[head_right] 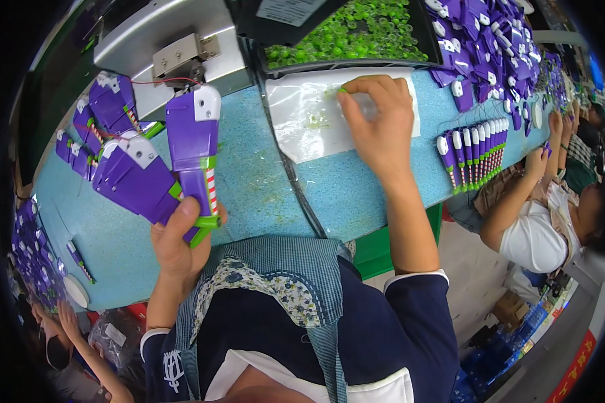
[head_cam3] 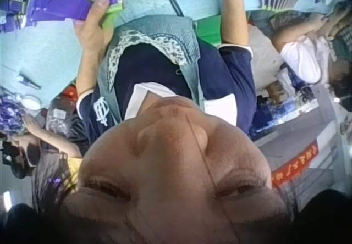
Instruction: The person secures plastic toy components using an electric screwdriver, then attaches green caps to the components by hand.
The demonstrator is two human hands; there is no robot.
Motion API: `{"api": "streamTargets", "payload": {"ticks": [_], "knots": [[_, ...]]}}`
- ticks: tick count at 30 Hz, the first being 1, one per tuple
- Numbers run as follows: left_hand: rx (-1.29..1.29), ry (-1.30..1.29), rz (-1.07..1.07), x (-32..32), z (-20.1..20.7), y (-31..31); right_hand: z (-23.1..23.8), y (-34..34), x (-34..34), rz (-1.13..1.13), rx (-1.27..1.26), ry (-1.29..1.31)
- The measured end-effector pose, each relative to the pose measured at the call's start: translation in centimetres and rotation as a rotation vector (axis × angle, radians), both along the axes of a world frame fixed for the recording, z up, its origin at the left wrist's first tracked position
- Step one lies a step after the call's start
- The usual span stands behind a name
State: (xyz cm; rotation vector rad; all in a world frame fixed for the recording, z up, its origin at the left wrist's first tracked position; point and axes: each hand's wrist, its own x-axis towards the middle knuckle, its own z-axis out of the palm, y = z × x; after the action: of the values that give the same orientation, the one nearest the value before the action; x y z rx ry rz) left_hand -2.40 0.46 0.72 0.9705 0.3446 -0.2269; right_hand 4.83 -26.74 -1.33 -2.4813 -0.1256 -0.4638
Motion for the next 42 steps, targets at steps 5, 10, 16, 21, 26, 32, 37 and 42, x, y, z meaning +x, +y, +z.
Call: {"api": "streamTargets", "payload": {"ticks": [5, 10, 16, 21, 26, 32, 37, 42], "knots": [[0.131, -0.117, -0.06, -0.3, -1.0, -0.3, 2.3, 3.4, -2.6, 0.178, 0.58, 0.244], [0.313, -0.305, -0.071, 0.1, -1.2, -0.9, 3.4, 7.1, -4.9, 0.312, 0.944, 0.439], [0.364, -0.347, 0.061, 0.0, -0.9, -1.0, 3.2, 8.3, -5.2, 0.382, 0.772, 0.399], [0.348, -0.324, 0.051, 0.0, -0.5, -1.2, 3.0, 8.7, -5.6, 0.397, 0.666, 0.342], [0.646, -0.446, -0.136, -0.3, -0.3, -0.3, 2.2, 9.0, -6.2, 0.331, 0.798, 0.402], [0.079, -0.353, -0.062, -0.8, -1.1, 0.8, 3.9, 9.8, -4.6, 0.573, 0.621, 0.278], [0.219, -0.251, -0.115, 0.1, 0.1, 1.9, 2.9, 10.7, -2.9, 0.658, 0.458, 0.28], [0.103, -0.202, 0.261, 0.1, 0.4, 6.3, 0.7, 10.9, -0.4, 0.581, 0.272, 0.165]]}}
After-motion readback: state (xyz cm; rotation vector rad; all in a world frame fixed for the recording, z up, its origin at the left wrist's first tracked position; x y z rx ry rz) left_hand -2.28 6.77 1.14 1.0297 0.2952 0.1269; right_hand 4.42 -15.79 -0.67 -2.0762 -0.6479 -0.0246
